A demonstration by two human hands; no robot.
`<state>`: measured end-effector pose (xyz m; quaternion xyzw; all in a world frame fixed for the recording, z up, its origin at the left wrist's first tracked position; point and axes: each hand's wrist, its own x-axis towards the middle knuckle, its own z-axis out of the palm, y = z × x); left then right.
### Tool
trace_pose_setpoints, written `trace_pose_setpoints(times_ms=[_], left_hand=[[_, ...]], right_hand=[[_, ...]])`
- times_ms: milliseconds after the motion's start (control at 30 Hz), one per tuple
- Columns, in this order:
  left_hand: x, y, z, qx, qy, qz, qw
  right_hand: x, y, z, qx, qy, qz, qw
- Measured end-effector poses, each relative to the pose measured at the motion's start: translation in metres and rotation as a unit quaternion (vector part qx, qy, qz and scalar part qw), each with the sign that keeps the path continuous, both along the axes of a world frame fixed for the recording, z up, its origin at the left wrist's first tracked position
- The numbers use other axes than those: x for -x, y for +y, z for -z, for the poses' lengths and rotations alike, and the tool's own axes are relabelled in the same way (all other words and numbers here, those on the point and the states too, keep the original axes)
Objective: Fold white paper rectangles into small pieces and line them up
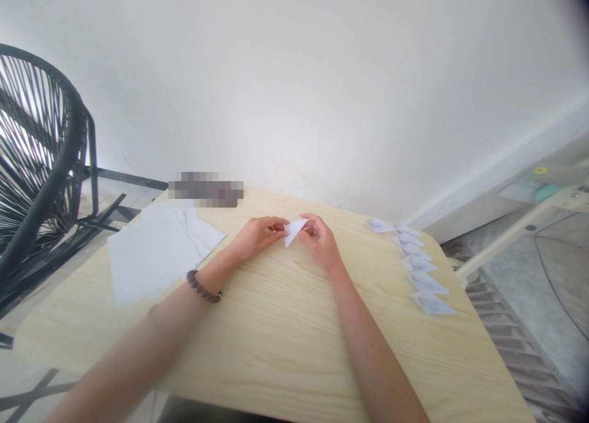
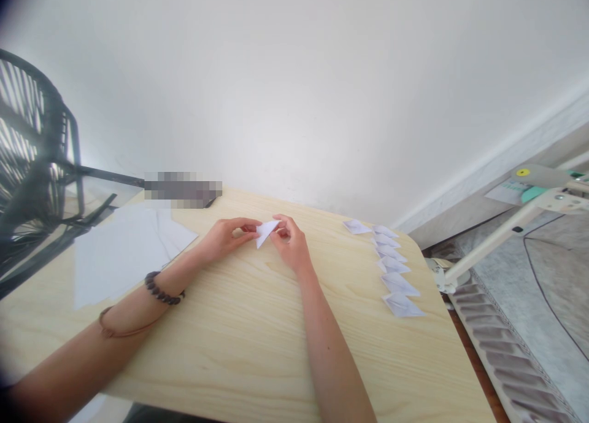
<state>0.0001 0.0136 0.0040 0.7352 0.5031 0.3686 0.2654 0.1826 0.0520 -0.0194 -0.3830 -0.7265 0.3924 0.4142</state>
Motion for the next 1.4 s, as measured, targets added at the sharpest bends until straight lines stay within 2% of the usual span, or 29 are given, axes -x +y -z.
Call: trace_pose_setpoints(times_ms=[133,333,567,733,867,1167,1300,1400], left_hand=[[0.000,-0.001,0.000,0.019,-0.045,-0.009,0.999],[-0.003,0.000,0.006,0.083,-0.160,-0.020,0.984],[-0.012,-0.001,0.001,0.165,-0.280,0.052,0.944],[-0.011,-0.002,-0.006,0.193,-0.274,0.072,0.939],[-0.009,-0.002,-0.008,0.197,-0.264,0.074,0.941],[-0.010,0.002,0.001,0.199,-0.266,0.026,0.943],[-0.010,0.002,0.003,0.196,-0.278,0.011,0.940],[-0.009,0.001,0.003,0.174,-0.293,0.022,0.940]], right_hand=[[0.001,-0.001,0.002,-0.022,-0.038,0.003,0.999],[0.003,-0.008,-0.002,-0.116,-0.174,-0.008,0.978],[0.012,-0.012,-0.008,-0.286,-0.231,0.084,0.926],[0.014,-0.013,-0.009,-0.340,-0.235,0.092,0.906],[0.014,-0.013,-0.008,-0.324,-0.231,0.090,0.913],[0.012,-0.011,-0.004,-0.201,-0.172,0.115,0.957],[0.010,-0.009,-0.004,-0.156,-0.127,0.080,0.976],[0.008,-0.009,-0.007,-0.148,-0.089,0.036,0.984]])
